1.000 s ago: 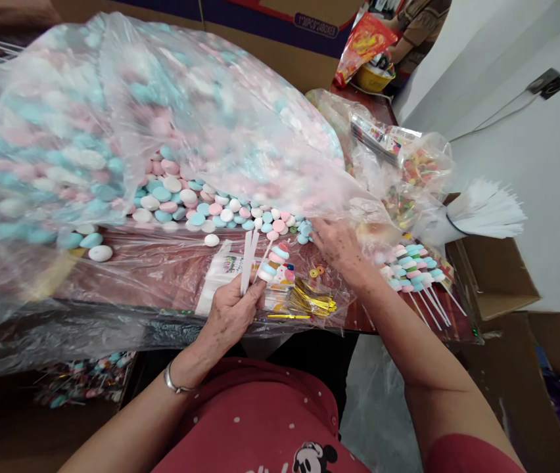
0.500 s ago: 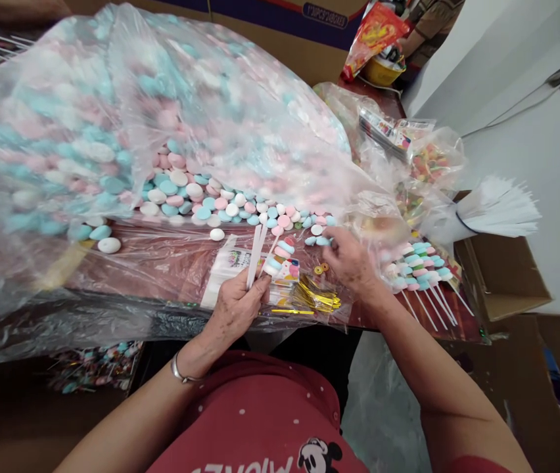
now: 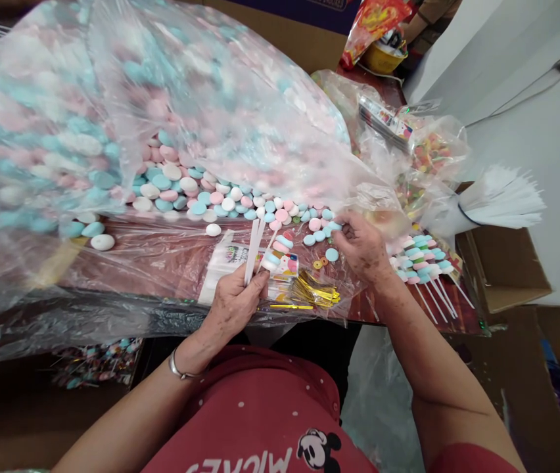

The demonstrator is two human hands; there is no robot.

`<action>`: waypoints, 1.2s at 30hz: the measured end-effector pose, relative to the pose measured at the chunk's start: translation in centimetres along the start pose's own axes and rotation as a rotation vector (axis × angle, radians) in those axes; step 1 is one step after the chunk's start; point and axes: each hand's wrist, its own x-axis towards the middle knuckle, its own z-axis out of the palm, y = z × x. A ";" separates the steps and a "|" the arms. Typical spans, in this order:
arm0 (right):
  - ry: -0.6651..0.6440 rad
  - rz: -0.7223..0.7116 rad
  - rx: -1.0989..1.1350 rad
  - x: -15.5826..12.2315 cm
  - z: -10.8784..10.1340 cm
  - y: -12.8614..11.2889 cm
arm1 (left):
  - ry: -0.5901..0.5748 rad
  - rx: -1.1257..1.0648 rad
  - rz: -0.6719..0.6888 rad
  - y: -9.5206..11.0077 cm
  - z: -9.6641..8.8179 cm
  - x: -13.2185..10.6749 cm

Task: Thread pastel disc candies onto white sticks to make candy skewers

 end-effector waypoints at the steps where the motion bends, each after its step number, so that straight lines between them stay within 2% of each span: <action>1: 0.000 -0.001 -0.014 -0.2 -0.1 0.1 | 0.000 0.004 0.003 0.0 0.0 0.0; 9: -0.021 -0.119 -0.262 -0.4 0.9 0.5 | -0.003 0.001 0.019 -0.4 -0.3 0.0; 15: -0.160 -0.170 -0.437 0.8 1.9 -0.3 | 0.007 0.001 0.016 -0.8 -0.2 0.1; 20: -0.248 -0.233 -0.560 0.2 1.7 -1.0 | 0.002 0.017 0.026 -0.8 -0.3 0.0; 26: -0.220 -0.289 -0.564 -2.0 1.8 -1.8 | 0.011 0.026 0.043 -0.5 -0.1 0.0; 31: -0.152 -0.339 -0.387 -3.8 2.0 -2.2 | 0.003 0.005 0.009 -0.1 0.0 0.0; 36: -0.045 -0.155 -0.232 -3.1 0.5 -0.9 | 0.003 0.022 0.030 -0.5 -0.2 0.1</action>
